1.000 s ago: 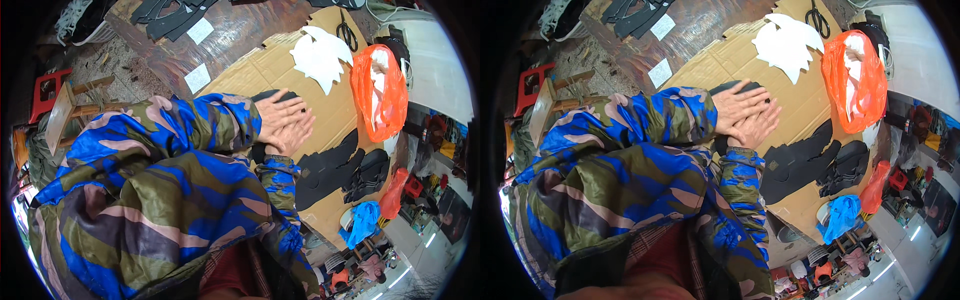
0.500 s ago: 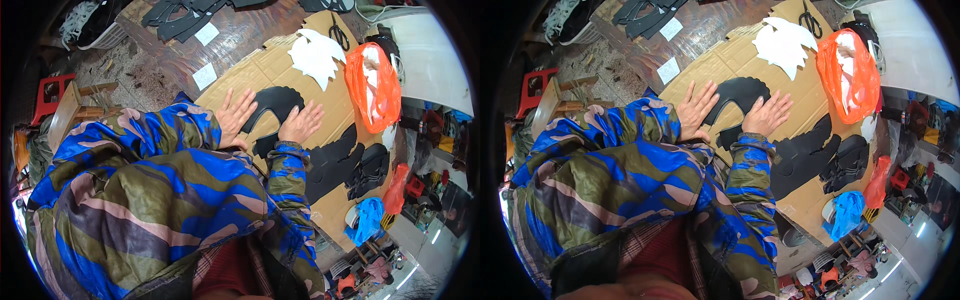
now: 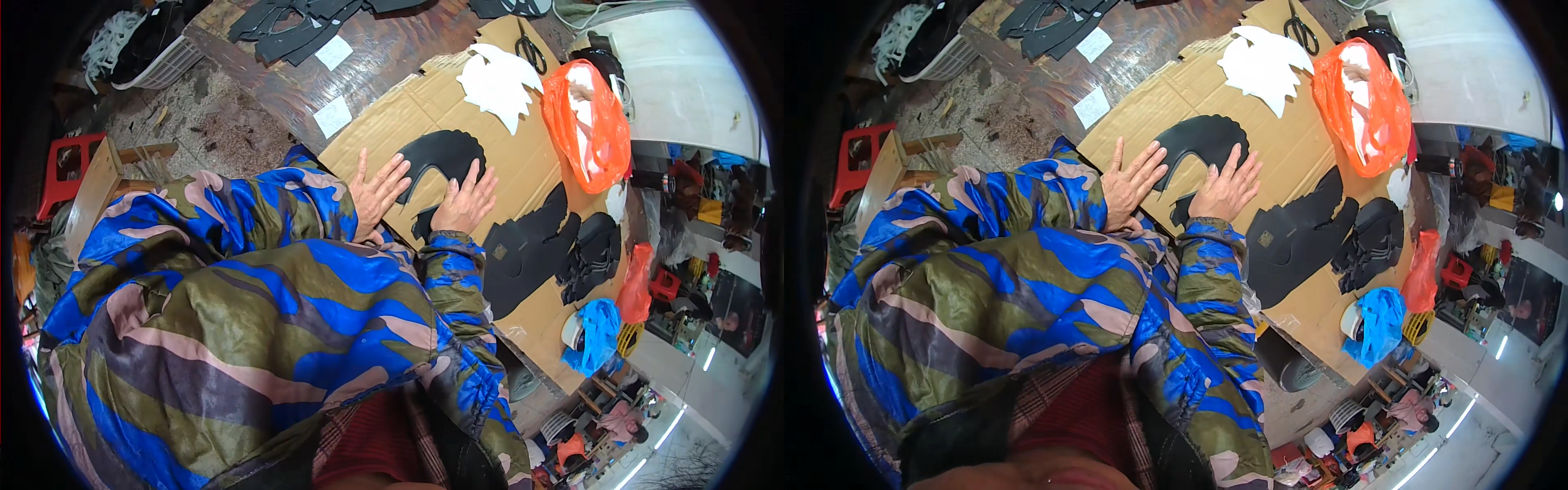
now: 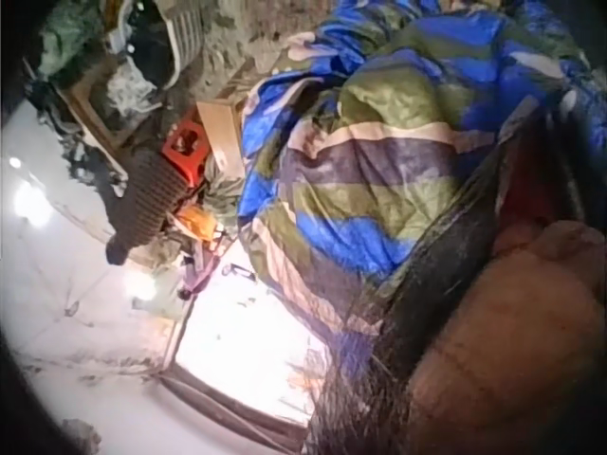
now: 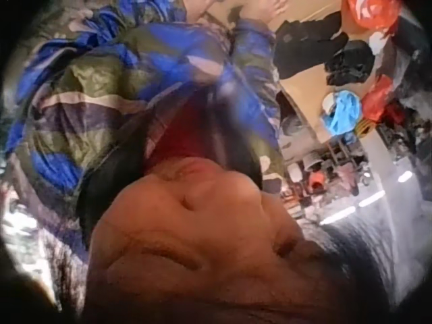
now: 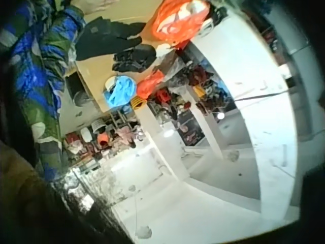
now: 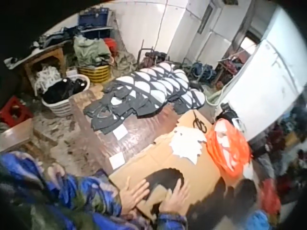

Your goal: Assembling and aligning various pre-cut leather and fabric components to form shoe uppers.

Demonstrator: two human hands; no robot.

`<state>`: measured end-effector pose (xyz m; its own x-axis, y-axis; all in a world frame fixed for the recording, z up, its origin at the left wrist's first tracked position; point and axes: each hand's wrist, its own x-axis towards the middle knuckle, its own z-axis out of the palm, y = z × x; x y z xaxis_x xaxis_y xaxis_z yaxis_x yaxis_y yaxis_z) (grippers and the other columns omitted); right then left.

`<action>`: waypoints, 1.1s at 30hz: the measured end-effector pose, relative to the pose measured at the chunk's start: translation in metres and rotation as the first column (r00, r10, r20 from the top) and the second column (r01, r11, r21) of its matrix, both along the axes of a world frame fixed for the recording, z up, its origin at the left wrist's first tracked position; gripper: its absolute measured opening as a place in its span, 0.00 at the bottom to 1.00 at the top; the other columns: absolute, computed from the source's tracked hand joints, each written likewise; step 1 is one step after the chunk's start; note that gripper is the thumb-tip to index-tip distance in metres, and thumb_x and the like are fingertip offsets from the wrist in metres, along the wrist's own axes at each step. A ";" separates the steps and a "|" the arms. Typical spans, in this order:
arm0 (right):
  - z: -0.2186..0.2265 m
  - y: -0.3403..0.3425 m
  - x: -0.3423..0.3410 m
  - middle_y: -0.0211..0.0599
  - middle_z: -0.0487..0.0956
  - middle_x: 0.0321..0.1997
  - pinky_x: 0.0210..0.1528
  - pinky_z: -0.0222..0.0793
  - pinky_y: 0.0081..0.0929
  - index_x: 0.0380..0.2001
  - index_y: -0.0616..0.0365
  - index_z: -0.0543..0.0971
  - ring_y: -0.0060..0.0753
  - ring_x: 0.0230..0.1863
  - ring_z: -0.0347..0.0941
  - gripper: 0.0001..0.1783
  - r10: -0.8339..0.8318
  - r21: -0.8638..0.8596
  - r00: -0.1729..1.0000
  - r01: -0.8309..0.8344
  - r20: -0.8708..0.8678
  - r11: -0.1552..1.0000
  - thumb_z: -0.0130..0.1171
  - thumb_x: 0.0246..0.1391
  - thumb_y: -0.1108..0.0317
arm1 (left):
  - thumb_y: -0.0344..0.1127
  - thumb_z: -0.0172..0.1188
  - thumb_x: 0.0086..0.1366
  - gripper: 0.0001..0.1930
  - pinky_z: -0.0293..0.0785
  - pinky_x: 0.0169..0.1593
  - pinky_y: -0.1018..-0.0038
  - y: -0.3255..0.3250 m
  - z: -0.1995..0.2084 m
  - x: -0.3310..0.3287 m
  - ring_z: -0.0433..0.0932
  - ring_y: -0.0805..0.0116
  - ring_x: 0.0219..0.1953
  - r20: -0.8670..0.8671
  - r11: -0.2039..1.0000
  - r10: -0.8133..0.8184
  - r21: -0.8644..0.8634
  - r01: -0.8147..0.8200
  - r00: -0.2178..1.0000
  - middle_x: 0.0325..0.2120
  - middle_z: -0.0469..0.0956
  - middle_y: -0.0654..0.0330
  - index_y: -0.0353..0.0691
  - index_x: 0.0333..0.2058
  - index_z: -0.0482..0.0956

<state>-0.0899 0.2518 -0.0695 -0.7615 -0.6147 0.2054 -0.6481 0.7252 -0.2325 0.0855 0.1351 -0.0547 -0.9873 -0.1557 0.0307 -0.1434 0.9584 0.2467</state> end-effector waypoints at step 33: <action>0.107 0.161 -0.154 0.36 0.79 0.42 0.38 0.77 0.28 0.50 0.62 0.73 0.29 0.36 0.78 0.19 0.378 -0.680 0.573 0.675 0.727 0.287 0.58 0.53 0.82 | 0.38 0.63 0.61 0.08 0.77 0.31 0.68 -0.008 0.037 -0.025 0.83 0.57 0.27 0.034 0.632 -0.134 0.773 0.059 0.990 0.25 0.81 0.51 0.44 0.36 0.85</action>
